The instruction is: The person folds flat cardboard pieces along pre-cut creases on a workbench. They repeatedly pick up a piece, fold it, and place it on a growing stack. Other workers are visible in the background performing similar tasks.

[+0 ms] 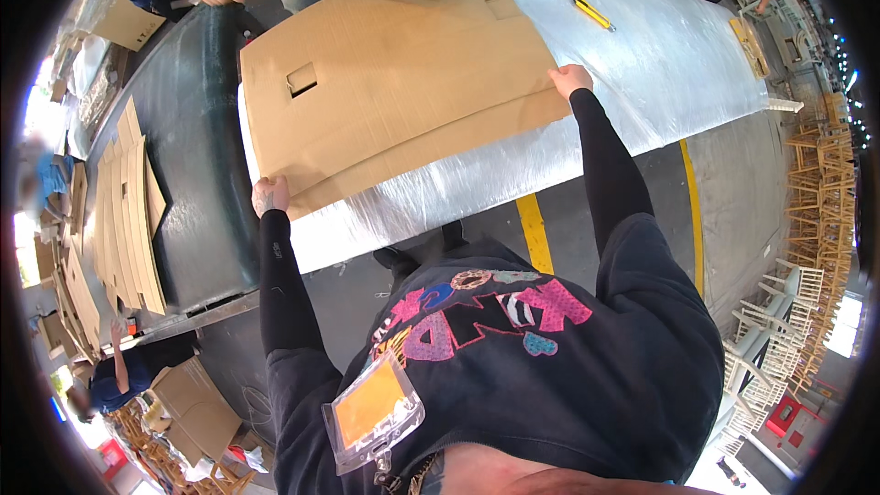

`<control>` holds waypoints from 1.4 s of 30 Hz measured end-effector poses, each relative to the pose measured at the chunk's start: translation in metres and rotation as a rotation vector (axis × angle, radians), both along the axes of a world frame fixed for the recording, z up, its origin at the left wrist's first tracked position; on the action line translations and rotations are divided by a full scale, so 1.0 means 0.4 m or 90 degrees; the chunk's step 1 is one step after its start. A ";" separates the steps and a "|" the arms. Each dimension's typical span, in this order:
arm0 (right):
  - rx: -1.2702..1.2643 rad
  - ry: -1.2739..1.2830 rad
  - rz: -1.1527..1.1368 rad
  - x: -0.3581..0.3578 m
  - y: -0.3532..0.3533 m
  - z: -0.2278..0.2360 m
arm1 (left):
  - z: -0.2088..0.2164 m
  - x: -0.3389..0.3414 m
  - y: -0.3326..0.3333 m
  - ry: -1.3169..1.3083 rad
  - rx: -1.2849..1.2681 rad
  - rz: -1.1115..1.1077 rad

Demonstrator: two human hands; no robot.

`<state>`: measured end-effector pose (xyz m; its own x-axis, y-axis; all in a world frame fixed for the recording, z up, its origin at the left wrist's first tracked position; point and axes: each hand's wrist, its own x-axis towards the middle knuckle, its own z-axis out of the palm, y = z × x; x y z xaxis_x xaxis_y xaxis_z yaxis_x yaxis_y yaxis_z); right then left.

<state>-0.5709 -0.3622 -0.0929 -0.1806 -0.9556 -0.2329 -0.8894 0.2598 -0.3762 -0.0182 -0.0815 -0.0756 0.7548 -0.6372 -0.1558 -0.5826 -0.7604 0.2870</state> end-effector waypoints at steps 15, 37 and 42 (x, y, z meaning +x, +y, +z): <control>-0.014 0.091 -0.016 -0.024 0.225 0.019 | 0.001 -0.024 0.106 0.012 -0.004 -0.036; -0.213 0.183 0.859 0.343 0.307 0.061 | 0.048 -0.114 0.123 -0.216 0.028 -0.211; -0.208 0.183 0.882 0.344 0.304 0.180 | 0.113 -0.293 0.060 -0.212 -0.061 -0.591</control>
